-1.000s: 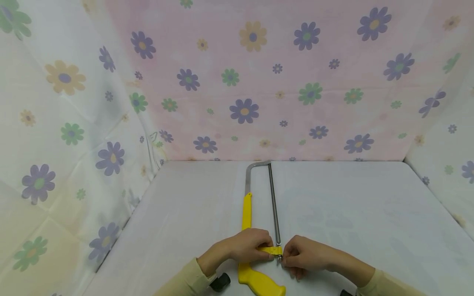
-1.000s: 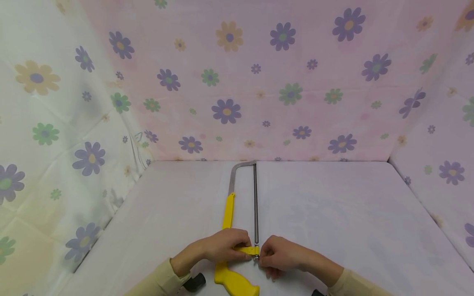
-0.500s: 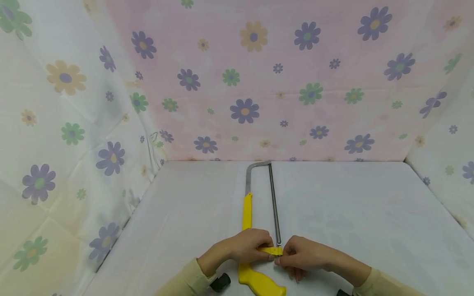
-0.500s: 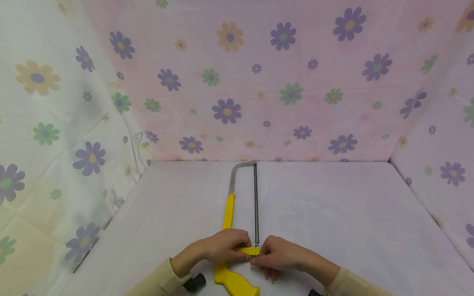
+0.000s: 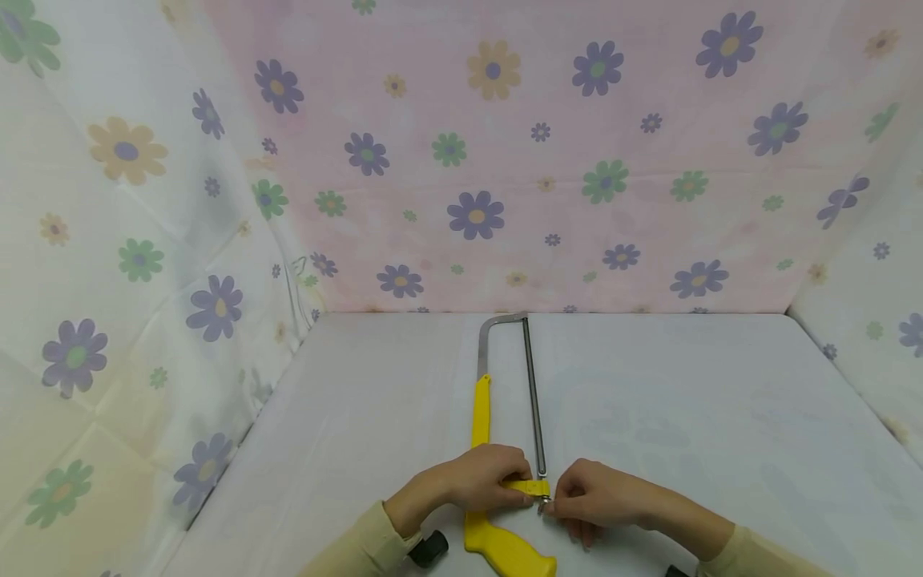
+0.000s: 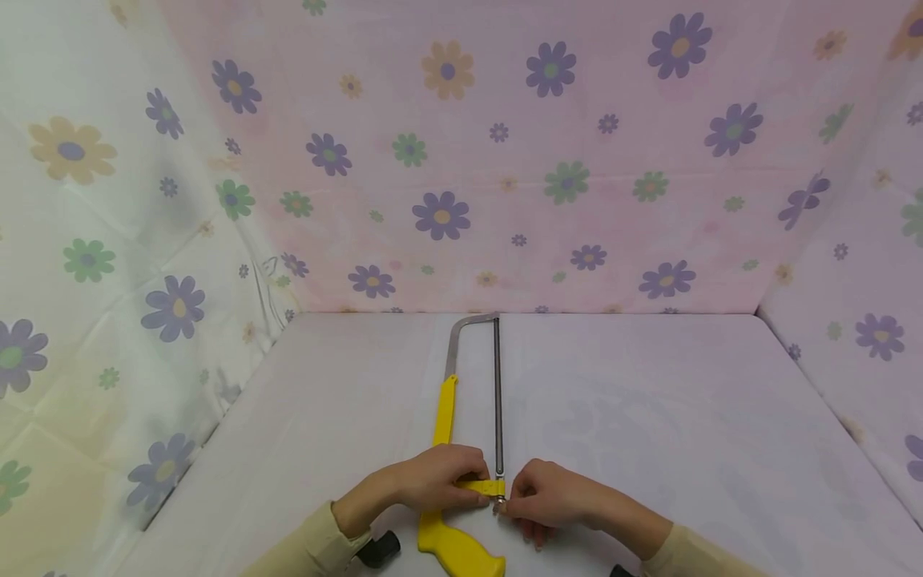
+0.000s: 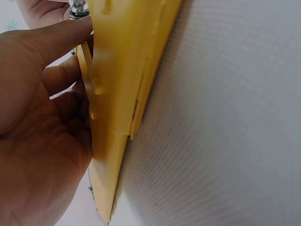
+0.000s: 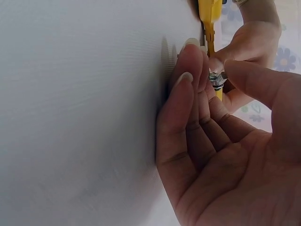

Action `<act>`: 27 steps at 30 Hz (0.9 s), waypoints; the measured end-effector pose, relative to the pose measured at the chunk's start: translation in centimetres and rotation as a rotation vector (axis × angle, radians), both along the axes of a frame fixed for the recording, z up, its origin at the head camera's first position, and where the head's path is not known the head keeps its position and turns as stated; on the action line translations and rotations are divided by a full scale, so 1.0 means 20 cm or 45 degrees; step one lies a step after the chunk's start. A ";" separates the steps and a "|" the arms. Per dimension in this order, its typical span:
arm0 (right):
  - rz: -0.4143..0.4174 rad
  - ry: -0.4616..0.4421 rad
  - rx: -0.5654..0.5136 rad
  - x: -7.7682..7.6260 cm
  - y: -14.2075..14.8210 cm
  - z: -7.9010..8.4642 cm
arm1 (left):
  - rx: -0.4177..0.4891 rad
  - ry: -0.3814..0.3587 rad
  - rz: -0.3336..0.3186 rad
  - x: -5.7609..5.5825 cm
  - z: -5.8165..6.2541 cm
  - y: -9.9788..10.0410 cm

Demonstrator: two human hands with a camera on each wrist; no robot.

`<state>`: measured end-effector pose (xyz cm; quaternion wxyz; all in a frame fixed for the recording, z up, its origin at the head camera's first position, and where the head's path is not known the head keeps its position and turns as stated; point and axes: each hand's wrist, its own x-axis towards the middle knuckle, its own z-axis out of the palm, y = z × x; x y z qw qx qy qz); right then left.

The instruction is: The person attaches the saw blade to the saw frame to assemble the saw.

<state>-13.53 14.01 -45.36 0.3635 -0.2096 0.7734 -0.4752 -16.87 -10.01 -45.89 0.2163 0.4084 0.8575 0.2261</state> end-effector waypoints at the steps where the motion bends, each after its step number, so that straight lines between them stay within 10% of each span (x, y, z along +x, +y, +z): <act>1: 0.004 -0.003 -0.008 0.00 0.01 0.00 | 0.000 -0.002 0.002 0.00 0.00 0.00; 27: 0.004 0.019 -0.019 -0.01 -0.02 0.00 | -0.003 -0.026 0.000 -0.02 -0.02 0.00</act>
